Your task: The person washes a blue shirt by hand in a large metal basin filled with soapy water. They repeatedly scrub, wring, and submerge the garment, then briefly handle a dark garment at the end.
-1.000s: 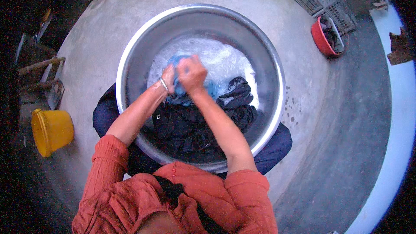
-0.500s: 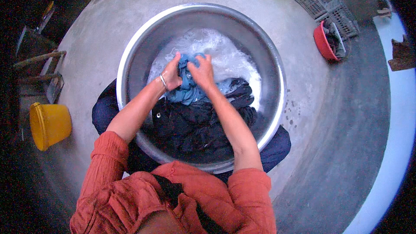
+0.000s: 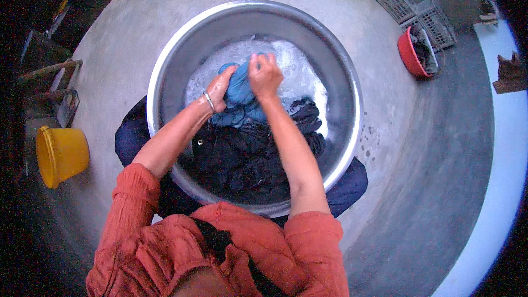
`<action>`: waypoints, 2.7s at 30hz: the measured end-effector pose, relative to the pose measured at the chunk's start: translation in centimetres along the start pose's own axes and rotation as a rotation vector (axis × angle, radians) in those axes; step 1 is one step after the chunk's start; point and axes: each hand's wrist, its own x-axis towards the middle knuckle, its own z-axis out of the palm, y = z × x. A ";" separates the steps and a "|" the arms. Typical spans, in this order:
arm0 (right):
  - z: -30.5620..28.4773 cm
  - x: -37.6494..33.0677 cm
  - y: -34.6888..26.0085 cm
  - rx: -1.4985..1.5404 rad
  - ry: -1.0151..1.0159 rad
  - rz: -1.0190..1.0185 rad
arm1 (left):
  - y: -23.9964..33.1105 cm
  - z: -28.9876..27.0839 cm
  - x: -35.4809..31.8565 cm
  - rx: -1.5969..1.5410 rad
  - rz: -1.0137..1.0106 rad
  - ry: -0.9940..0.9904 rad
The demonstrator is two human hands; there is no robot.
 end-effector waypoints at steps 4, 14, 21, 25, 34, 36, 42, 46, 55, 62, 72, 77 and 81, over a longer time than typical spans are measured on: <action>-0.4 1.7 6.0 -0.421 -0.047 0.374 | 0.9 0.2 -0.5 0.116 -0.016 0.130; -1.5 -4.2 -4.2 0.442 -0.310 -0.048 | 1.6 -0.7 -1.3 -0.068 -0.083 -0.030; -0.5 -5.6 -7.7 0.400 0.098 -0.341 | -1.9 -3.3 1.2 -0.371 0.066 -0.306; -0.1 -1.0 -1.9 0.155 0.045 -0.031 | -0.6 0.5 -0.1 -0.094 -0.046 -0.064; -1.4 0.9 7.1 -0.276 -0.332 0.398 | 0.9 -0.1 -0.9 -0.024 -0.060 -0.051; 1.5 -0.3 8.8 -0.113 -0.396 0.252 | 0.7 -0.1 -0.5 -0.069 -0.070 -0.083; -2.2 -5.7 -6.8 0.467 -0.267 -0.109 | 1.4 -3.0 0.2 -0.183 -0.087 -0.239; -2.2 -6.9 -9.7 0.443 -0.080 -0.252 | 0.1 -5.0 2.2 -0.233 -0.177 -0.636; -0.2 0.4 4.6 -0.261 -0.173 0.288 | -0.5 0.1 0.4 0.014 -0.001 -0.021; 2.4 -0.5 7.6 -0.067 -0.362 0.137 | -0.7 -1.6 1.7 -0.024 -0.142 -0.024; -2.9 -6.0 -8.4 0.384 -0.037 -0.265 | 0.0 -0.5 -1.6 -0.110 -0.004 -0.300; -0.9 -0.9 -0.9 0.083 -0.080 0.097 | -0.7 1.4 -0.9 -0.094 0.045 -0.052; -0.8 1.0 4.4 -0.275 -0.134 0.329 | -0.3 -0.5 0.3 -0.033 -0.078 -0.110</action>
